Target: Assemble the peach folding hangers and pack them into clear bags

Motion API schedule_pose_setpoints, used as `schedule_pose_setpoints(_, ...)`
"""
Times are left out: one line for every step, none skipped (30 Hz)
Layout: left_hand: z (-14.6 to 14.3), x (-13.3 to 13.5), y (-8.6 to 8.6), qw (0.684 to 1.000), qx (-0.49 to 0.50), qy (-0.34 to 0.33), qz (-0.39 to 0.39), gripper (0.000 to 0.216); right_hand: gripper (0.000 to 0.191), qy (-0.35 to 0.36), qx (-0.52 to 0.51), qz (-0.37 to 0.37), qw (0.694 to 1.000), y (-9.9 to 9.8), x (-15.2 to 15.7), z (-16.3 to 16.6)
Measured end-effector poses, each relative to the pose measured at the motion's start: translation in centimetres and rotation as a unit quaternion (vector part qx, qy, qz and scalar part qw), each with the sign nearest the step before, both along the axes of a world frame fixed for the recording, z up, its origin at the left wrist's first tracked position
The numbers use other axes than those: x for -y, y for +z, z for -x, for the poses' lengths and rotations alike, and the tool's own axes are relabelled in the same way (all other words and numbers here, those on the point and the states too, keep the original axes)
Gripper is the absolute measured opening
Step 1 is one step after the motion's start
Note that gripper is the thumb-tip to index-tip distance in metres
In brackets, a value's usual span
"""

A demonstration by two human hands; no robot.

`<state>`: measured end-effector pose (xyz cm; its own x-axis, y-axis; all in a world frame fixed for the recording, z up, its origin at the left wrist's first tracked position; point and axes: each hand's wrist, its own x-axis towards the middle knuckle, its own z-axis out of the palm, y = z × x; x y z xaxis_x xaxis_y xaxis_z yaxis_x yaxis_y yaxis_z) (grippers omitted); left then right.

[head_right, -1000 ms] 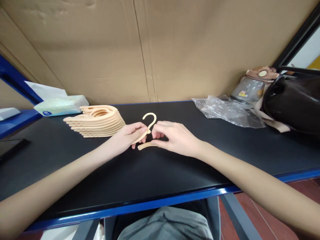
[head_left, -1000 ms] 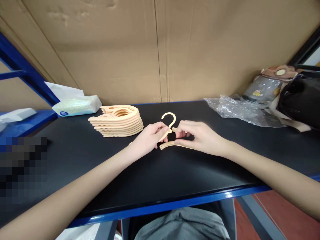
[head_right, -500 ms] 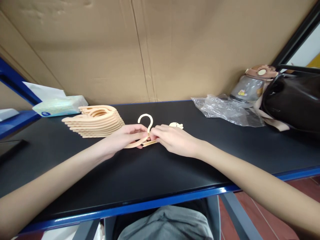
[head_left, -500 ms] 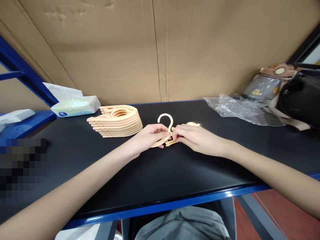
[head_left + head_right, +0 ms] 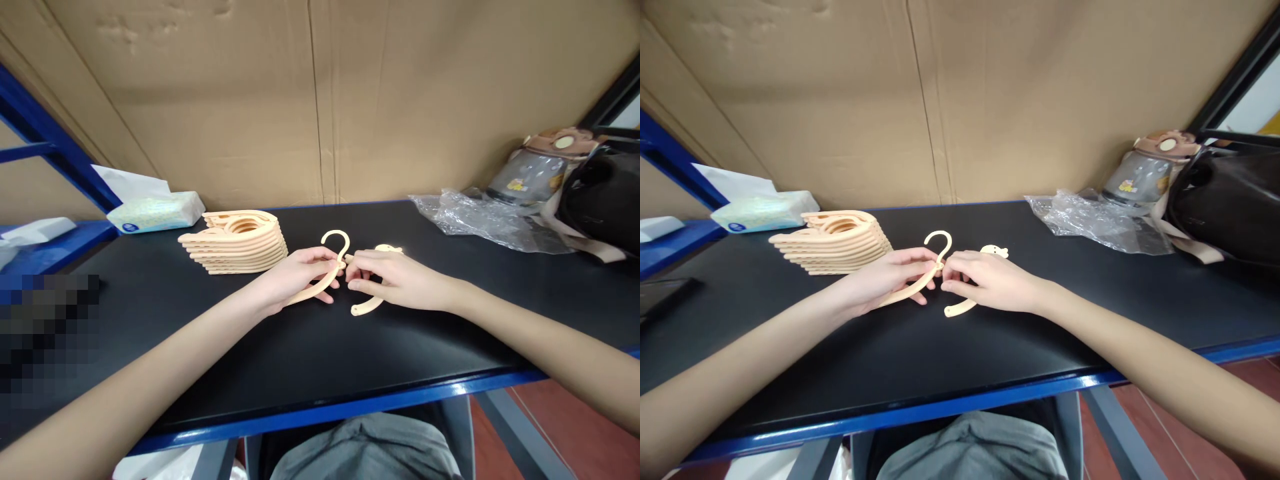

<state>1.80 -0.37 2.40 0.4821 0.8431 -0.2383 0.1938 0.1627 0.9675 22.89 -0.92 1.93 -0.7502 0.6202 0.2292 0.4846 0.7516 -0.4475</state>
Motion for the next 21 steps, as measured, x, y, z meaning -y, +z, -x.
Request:
schedule_pose_setpoints(0.0,0.0,-0.1,1.0,0.004,-0.001,0.001,0.013,0.02,-0.003,0.013,0.005,1.0,0.3,0.0,-0.2)
schedule_pose_setpoints(0.0,0.0,-0.1,1.0,0.008,-0.002,0.002,0.014,0.025,-0.006,0.027,0.008,1.0,0.6,0.1,-0.4)
schedule_pose_setpoints(0.0,0.0,-0.1,1.0,0.01,-0.003,0.003,0.014,0.03,-0.007,0.042,0.011,0.999,0.8,0.1,-0.6)
schedule_pose_setpoints(0.1,0.0,-0.2,1.0,0.012,-0.004,0.003,0.014,0.034,-0.007,0.054,0.014,0.998,1.0,0.1,-0.8)
schedule_pose_setpoints(0.1,0.0,-0.2,1.0,0.013,-0.005,0.004,0.014,0.036,-0.006,0.065,0.017,0.998,1.1,0.1,-1.0)
schedule_pose_setpoints(0.1,0.0,-0.2,1.0,0.013,-0.006,0.004,0.014,0.036,-0.003,0.074,0.02,0.997,1.2,0.1,-1.1)
schedule_pose_setpoints(0.0,0.1,-0.2,1.0,0.013,-0.007,0.004,0.014,0.034,0.002,0.08,0.023,0.996,1.2,0.2,-1.2)
schedule_pose_setpoints(0.0,0.1,-0.1,1.0,0.013,-0.009,0.004,0.013,0.031,0.006,0.083,0.029,0.996,1.3,0.2,-1.2)
schedule_pose_setpoints(0.0,0.2,-0.1,1.0,0.013,-0.01,0.004,0.013,0.028,0.008,0.084,0.037,0.996,1.3,0.2,-1.2)
schedule_pose_setpoints(0.0,0.2,0.0,1.0,0.013,-0.012,0.004,0.013,0.026,0.011,0.083,0.043,0.996,1.4,0.2,-1.2)
schedule_pose_setpoints(0.0,0.2,0.0,1.0,0.013,-0.012,0.005,0.013,0.026,0.011,0.078,0.045,0.996,1.4,0.3,-1.1)
schedule_pose_setpoints(-0.1,0.3,0.1,1.0,0.013,-0.012,0.007,0.012,0.025,0.011,0.073,0.044,0.996,1.4,0.3,-1.1)
schedule_pose_setpoints(-0.1,0.3,0.2,1.0,0.014,-0.012,0.01,0.012,0.025,0.009,0.067,0.038,0.997,1.4,0.4,-1.0)
schedule_pose_setpoints(-0.2,0.4,0.2,1.0,0.016,-0.012,0.012,0.012,0.024,0.006,0.062,0.03,0.998,1.3,0.4,-0.9)
schedule_pose_setpoints(-0.2,0.4,0.3,1.0,0.017,-0.011,0.014,0.011,0.023,0.001,0.058,0.022,0.998,1.3,0.5,-0.8)
schedule_pose_setpoints(-0.3,0.5,0.3,1.0,0.018,-0.011,0.014,0.011,0.022,-0.005,0.056,0.015,0.998,1.2,0.5,-0.8)
schedule_pose_setpoints(-0.3,0.5,0.3,1.0,0.018,-0.011,0.015,0.011,0.022,-0.01,0.054,0.012,0.998,1.1,0.5,-0.7)
schedule_pose_setpoints(-0.4,0.6,0.3,1.0,0.018,-0.011,0.015,0.011,0.021,-0.014,0.051,0.01,0.999,1.1,0.5,-0.7)
schedule_pose_setpoints(-0.4,0.6,0.3,1.0,0.018,-0.011,0.015,0.011,0.021,-0.015,0.048,0.01,0.999,1.0,0.4,-0.7)
schedule_pose_setpoints(-0.5,0.6,0.3,1.0,0.018,-0.012,0.015,0.011,0.021,-0.015,0.045,0.012,0.999,0.9,0.4,-0.7)
schedule_pose_setpoints(-0.5,0.6,0.2,1.0,0.018,-0.013,0.015,0.011,0.021,-0.016,0.042,0.015,0.999,0.8,0.3,-0.8)
